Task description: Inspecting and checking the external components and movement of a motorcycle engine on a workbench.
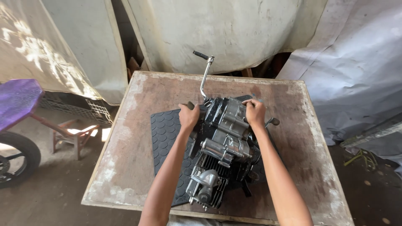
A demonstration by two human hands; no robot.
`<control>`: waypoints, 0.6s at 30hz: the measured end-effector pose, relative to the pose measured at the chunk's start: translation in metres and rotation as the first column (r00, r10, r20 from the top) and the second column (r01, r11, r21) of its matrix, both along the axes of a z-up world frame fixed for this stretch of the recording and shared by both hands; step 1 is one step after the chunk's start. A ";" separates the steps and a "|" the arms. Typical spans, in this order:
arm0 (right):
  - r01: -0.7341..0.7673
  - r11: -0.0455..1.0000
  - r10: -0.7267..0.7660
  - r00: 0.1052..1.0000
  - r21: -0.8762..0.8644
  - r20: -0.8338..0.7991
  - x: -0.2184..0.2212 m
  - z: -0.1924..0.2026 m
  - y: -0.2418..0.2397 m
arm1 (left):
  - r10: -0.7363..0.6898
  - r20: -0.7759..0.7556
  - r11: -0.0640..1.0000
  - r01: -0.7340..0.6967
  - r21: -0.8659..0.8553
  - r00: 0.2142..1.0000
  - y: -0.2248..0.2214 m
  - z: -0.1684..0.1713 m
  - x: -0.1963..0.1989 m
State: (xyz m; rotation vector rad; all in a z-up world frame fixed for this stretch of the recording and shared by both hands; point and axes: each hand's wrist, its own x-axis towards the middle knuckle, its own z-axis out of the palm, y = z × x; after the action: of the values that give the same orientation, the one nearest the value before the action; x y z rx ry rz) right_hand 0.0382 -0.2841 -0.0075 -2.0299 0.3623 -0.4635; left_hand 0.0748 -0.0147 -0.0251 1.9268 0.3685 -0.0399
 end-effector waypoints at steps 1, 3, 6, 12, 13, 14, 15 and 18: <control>-0.003 1.000 0.003 1.000 0.003 0.004 0.001 -0.003 0.001 | 0.003 0.004 1.000 -0.003 0.003 1.000 0.000 0.011 -0.008; 0.009 1.000 -0.009 1.000 0.023 0.013 0.004 -0.007 0.000 | 0.129 0.075 0.988 -0.121 -0.097 0.989 -0.005 0.033 -0.023; 0.007 0.999 -0.008 1.000 0.054 0.012 0.003 -0.007 0.000 | 0.122 0.135 0.922 -0.062 -0.383 0.983 0.023 0.069 -0.018; -0.024 0.991 0.021 1.000 0.132 0.023 -0.009 0.006 0.005 | -0.102 0.552 0.970 0.206 -0.130 0.827 -0.002 0.147 -0.027; -0.019 0.991 0.016 1.000 0.130 0.024 -0.006 0.003 0.003 | -0.105 0.553 0.969 0.211 -0.132 0.826 -0.016 0.148 -0.034; -0.035 0.994 0.030 0.999 0.100 0.044 -0.002 -0.001 0.001 | -0.246 0.537 0.864 0.434 -0.255 0.807 -0.030 0.148 -0.041; -0.047 0.997 0.043 0.997 0.067 0.061 0.000 -0.005 -0.003 | -0.380 0.539 0.692 0.618 -0.373 0.752 -0.046 0.148 -0.049; -0.086 0.992 0.065 0.977 0.093 0.204 -0.025 0.030 0.023 | -0.470 0.530 0.677 0.674 -0.297 0.706 -0.054 0.145 -0.059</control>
State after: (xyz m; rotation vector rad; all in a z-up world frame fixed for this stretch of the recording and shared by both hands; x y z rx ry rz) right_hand 0.0137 -0.2615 0.0221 -1.8719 0.1811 -0.5849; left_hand 0.0155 -0.0687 0.1202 1.4279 -0.5387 -0.1321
